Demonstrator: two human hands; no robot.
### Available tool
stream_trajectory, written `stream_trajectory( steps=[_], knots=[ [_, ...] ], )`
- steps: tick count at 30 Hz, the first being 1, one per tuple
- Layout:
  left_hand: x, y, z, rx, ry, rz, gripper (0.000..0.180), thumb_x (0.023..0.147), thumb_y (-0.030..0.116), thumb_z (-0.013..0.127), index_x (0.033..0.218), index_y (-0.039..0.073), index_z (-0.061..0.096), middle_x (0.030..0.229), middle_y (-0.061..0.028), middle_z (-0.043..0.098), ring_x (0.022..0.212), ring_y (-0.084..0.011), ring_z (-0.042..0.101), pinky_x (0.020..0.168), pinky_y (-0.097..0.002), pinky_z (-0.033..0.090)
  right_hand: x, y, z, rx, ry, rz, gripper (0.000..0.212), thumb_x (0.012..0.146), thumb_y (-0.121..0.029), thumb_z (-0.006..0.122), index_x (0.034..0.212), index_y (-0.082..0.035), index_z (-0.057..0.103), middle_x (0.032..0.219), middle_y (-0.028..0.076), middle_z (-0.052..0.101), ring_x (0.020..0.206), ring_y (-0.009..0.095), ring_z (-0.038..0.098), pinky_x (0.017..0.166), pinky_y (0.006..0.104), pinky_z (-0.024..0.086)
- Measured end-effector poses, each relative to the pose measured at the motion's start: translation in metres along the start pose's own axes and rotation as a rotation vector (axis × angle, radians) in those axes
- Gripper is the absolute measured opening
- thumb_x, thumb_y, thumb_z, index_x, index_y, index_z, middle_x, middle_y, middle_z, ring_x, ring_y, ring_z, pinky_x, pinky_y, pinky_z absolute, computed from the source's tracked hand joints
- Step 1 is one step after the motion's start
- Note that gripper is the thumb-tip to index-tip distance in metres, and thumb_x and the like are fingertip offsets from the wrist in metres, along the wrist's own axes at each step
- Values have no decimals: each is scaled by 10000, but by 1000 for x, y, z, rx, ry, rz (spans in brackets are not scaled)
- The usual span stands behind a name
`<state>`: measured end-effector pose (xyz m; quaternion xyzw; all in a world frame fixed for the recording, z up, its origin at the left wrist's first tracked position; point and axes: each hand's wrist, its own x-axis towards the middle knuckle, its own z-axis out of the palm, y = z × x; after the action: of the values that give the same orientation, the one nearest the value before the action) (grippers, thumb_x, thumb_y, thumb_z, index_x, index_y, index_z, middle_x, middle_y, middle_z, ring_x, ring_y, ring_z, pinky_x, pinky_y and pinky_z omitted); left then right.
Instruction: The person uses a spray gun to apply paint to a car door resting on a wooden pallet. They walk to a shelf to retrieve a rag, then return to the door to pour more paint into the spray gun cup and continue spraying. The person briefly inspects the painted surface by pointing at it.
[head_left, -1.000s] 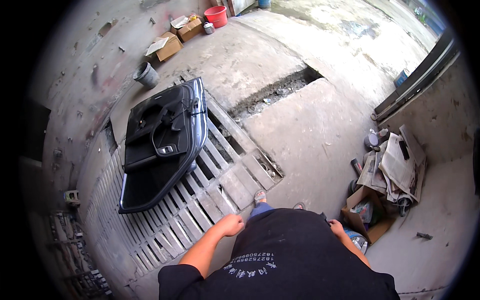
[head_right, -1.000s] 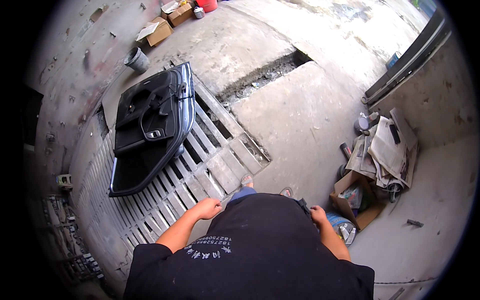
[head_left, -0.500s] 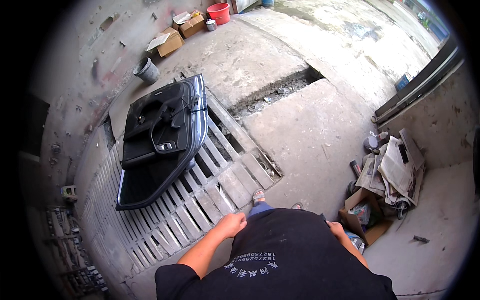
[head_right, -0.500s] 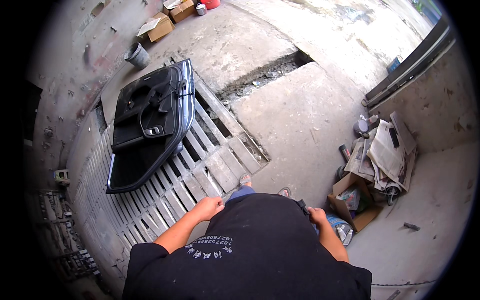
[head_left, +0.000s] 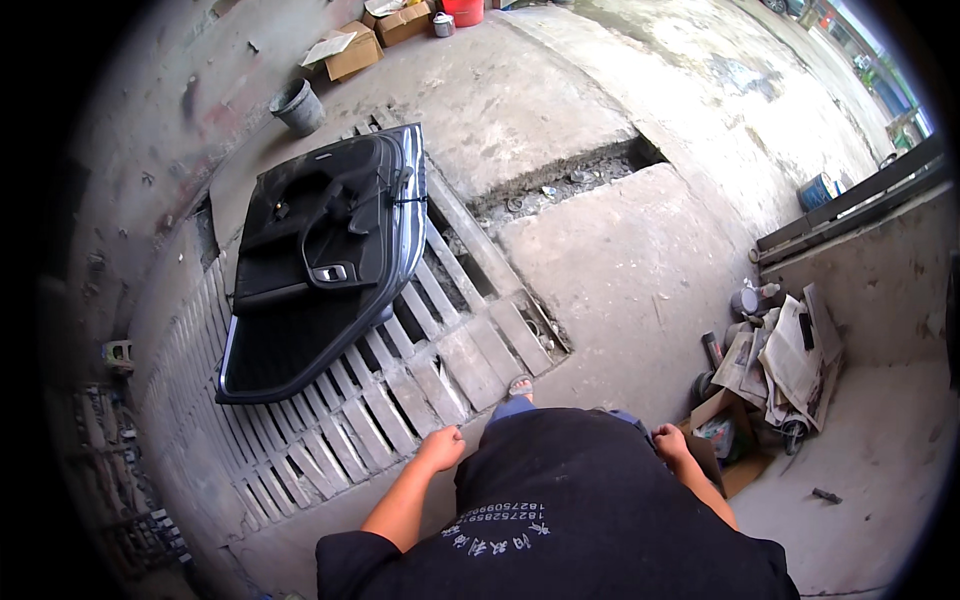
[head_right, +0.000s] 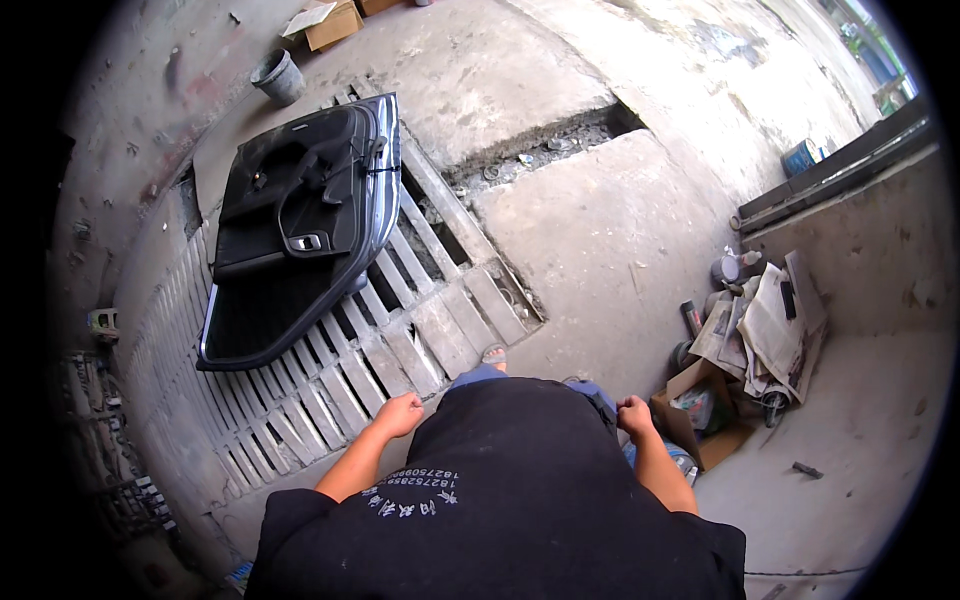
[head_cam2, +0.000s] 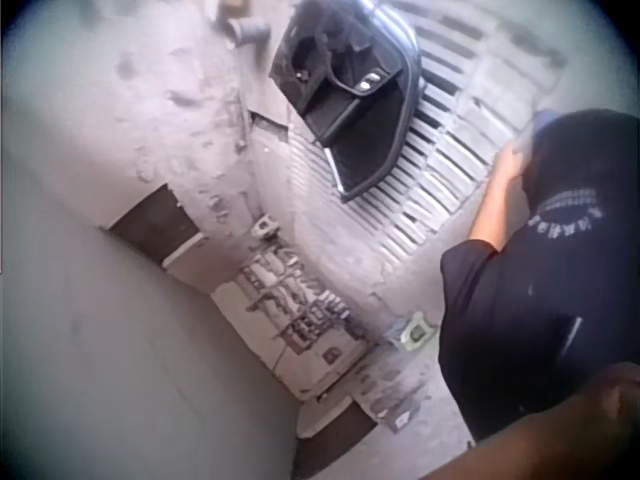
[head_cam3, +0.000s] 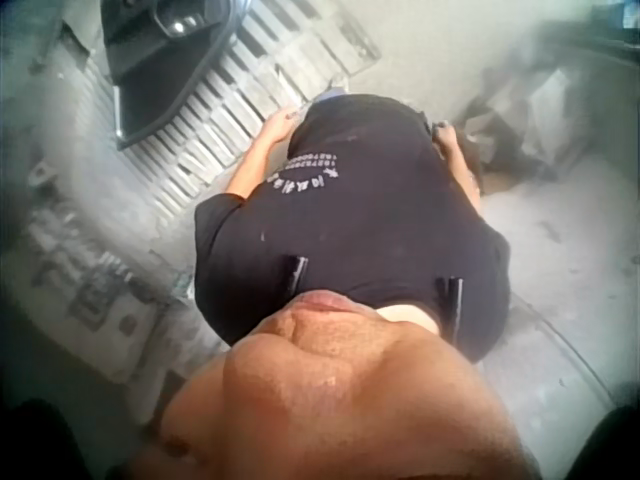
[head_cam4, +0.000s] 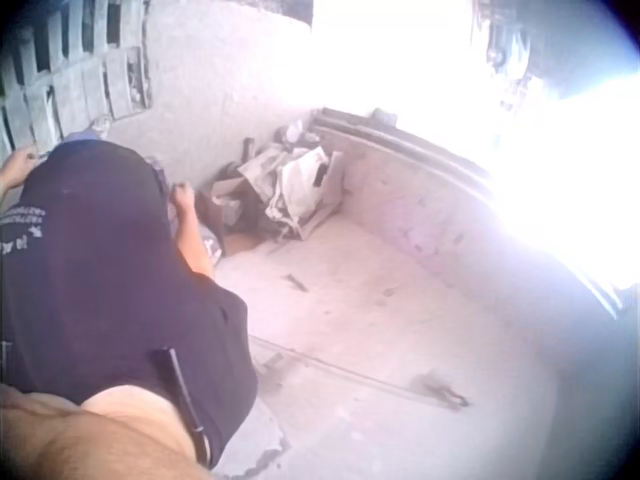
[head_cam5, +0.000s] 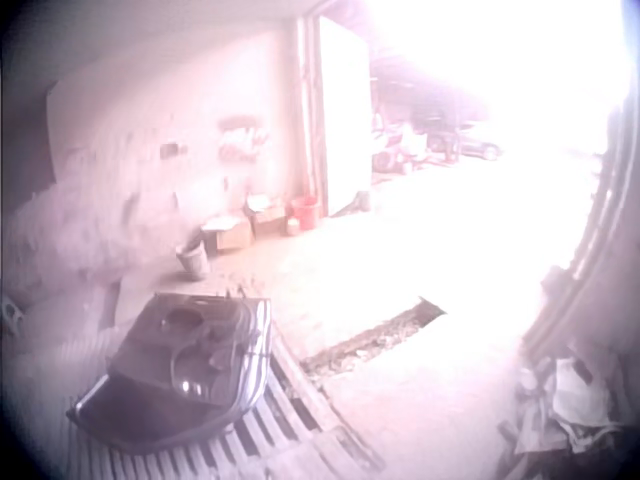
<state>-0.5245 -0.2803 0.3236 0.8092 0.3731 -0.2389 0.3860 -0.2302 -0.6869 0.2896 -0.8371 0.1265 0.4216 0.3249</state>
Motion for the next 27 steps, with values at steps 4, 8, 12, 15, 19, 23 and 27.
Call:
stream_trajectory(
  steps=[4,8,12,15,19,23,27],
  knots=[
    [24,-42,8,-97,-21,-153,261,774,264,593,925,54,621,917,-176,650,883,-321,618,773,-388,480,17,-21,9,-30,70,-196,176,716,70,471,844,13,578,744,75,600,646,160,549,553,290,449],
    [50,-73,24,-394,-33,-360,193,770,206,591,874,47,627,767,-122,657,716,-229,636,666,-347,502,28,-45,0,94,19,-93,165,728,60,484,847,-2,582,739,82,603,612,164,554,518,295,445],
    [74,-45,17,-488,-27,-453,122,791,163,572,844,63,617,696,-63,626,583,-149,596,550,-303,488,65,-30,-19,65,81,35,132,740,33,529,849,-22,579,703,79,595,575,170,557,462,303,434],
    [80,-35,24,-611,-26,-505,129,800,156,562,884,65,598,690,-45,604,558,-147,570,514,-294,469,93,-41,-32,-240,79,-69,95,748,-2,578,838,-30,579,674,71,593,522,171,544,436,309,430],
    [110,34,9,-767,88,-663,163,805,157,555,937,65,578,698,-34,584,553,-138,550,482,-287,446,149,-93,-71,-311,-10,-25,96,760,-2,568,850,-22,595,689,77,600,508,166,539,440,304,426],
    [148,107,1,-834,131,-637,174,806,161,556,948,63,577,710,-38,585,573,-132,554,482,-285,442,220,-147,-118,-14,-120,33,146,750,26,509,858,-2,604,708,74,598,504,144,522,430,276,403],
    [200,197,-31,-750,185,-437,234,832,195,574,995,28,575,821,-65,625,623,-141,585,569,-285,475,281,-233,-178,62,-126,-57,162,742,43,482,870,-17,561,665,48,536,510,140,495,447,267,409]
  ],
)
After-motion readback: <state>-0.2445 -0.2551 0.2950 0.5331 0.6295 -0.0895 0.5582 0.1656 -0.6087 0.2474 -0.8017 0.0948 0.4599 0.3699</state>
